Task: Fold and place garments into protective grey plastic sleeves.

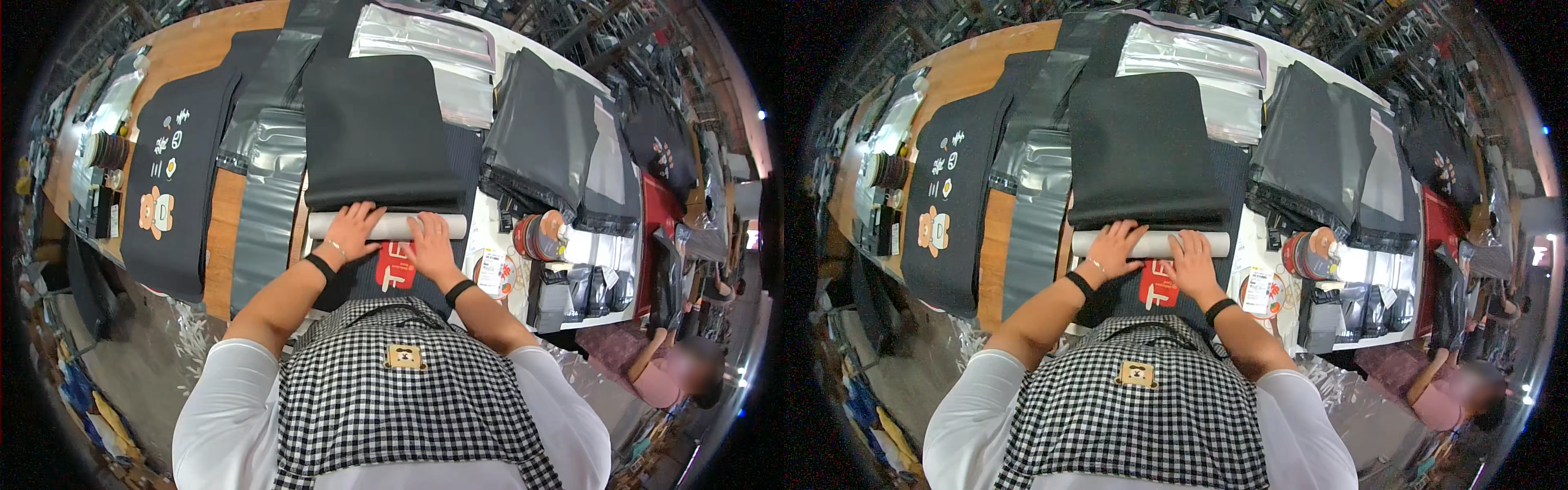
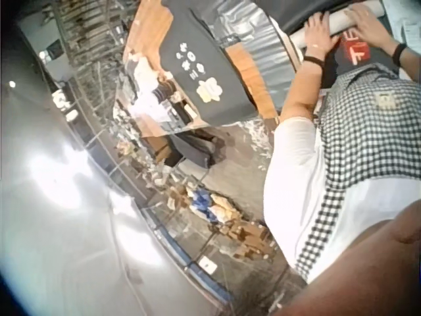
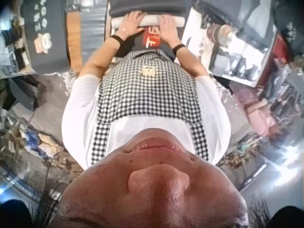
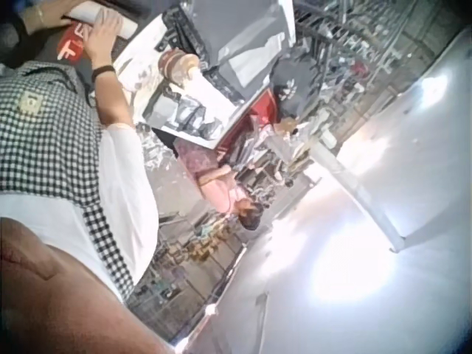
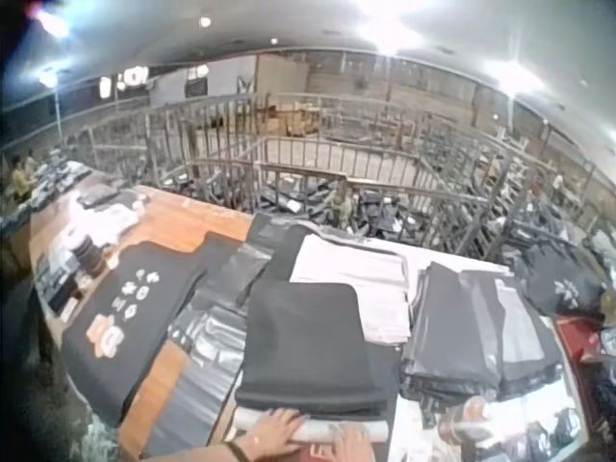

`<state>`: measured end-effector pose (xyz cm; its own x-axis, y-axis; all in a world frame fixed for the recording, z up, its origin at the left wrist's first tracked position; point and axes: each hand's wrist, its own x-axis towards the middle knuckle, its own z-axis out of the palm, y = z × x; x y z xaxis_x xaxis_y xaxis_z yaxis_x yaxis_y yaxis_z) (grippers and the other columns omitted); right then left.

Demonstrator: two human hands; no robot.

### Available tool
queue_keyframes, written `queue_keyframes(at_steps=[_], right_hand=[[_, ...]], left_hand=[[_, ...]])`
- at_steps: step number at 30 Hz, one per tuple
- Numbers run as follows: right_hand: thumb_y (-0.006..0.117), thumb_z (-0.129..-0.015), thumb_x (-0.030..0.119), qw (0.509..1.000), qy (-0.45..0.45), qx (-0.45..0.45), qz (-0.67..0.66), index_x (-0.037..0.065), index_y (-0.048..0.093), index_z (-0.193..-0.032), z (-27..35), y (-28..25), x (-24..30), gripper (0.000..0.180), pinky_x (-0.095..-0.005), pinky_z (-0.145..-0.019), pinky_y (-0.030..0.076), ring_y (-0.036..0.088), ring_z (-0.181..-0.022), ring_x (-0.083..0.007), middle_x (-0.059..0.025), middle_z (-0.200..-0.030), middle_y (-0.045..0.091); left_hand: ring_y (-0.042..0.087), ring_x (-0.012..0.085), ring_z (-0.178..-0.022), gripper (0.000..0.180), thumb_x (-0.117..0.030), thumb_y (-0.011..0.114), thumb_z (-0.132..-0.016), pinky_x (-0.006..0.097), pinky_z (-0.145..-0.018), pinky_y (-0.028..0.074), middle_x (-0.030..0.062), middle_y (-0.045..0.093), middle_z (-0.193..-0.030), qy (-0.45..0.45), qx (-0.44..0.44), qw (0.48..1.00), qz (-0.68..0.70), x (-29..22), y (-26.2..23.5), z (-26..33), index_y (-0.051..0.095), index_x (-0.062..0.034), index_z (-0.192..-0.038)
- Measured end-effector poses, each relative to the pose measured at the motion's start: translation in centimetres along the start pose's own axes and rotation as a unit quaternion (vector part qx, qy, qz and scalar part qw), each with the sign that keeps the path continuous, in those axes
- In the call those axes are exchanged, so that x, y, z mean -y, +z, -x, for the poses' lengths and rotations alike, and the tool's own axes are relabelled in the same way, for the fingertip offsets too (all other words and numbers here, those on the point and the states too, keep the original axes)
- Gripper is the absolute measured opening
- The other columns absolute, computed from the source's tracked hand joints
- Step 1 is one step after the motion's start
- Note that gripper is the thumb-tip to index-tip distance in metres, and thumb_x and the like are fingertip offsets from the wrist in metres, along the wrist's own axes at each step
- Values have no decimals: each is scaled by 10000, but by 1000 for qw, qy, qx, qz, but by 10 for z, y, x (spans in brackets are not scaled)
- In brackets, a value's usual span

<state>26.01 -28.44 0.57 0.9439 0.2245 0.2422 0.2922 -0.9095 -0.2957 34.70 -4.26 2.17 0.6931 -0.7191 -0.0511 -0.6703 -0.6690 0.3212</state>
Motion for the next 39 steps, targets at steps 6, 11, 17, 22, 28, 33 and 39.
queue_keyframes(at_steps=[6,11,17,22,28,33,39], right_hand=[[843,-777,285,997,12,57,59,82,570,-1445,-35,-9,-8,749,-547,-1179,335,521,-1338,-329,-153,-1358,560],[831,-768,274,985,-69,101,121,97,600,-1343,-6,-14,-4,645,-458,-969,415,588,-1142,-273,-86,-1186,595],[600,-936,174,975,-141,134,108,106,649,-1281,94,-9,37,355,-427,-904,401,581,-1082,-247,-82,-1104,594],[713,-881,253,975,-82,205,14,100,636,-1312,67,-31,34,464,-431,-944,410,575,-1121,-291,-116,-1158,594],[845,-791,327,991,-48,102,79,93,447,-1594,88,-22,52,926,-551,-1215,331,500,-1399,-338,-182,-1487,541],[857,-784,361,991,-46,108,66,101,430,-1607,67,-16,37,963,-543,-1212,333,482,-1416,-349,-185,-1533,505],[892,-728,531,983,-14,180,24,124,487,-1568,-8,-19,4,1018,-519,-1190,336,434,-1451,-360,-204,-1554,478]], left_hand=[[633,350,-1207,779,-408,924,-714,464,-977,566,129,595,-1286,22,47,998,42,33,-10,-40,576,-167,-1367],[662,356,-1115,702,-360,919,-683,464,-895,583,122,626,-1173,34,78,994,72,1,-16,-3,578,-100,-1239],[589,304,-1170,740,-406,818,-822,430,-992,502,102,574,-1263,99,69,991,61,-21,58,122,563,-138,-1463],[510,340,-1262,681,-465,718,-950,468,-1069,402,131,516,-1357,42,114,985,125,-21,28,109,543,-166,-1537],[538,302,-1232,564,-442,715,-946,438,-1065,388,107,568,-1271,27,69,994,80,-3,2,77,608,-149,-1417],[542,323,-1260,485,-340,748,-910,475,-1078,400,109,585,-1278,-18,-53,996,72,-34,0,84,626,-114,-1322],[447,324,-1449,896,-430,790,-881,536,-1201,324,138,475,-1561,-4,-82,994,-71,-43,17,84,396,-94,-1613]])
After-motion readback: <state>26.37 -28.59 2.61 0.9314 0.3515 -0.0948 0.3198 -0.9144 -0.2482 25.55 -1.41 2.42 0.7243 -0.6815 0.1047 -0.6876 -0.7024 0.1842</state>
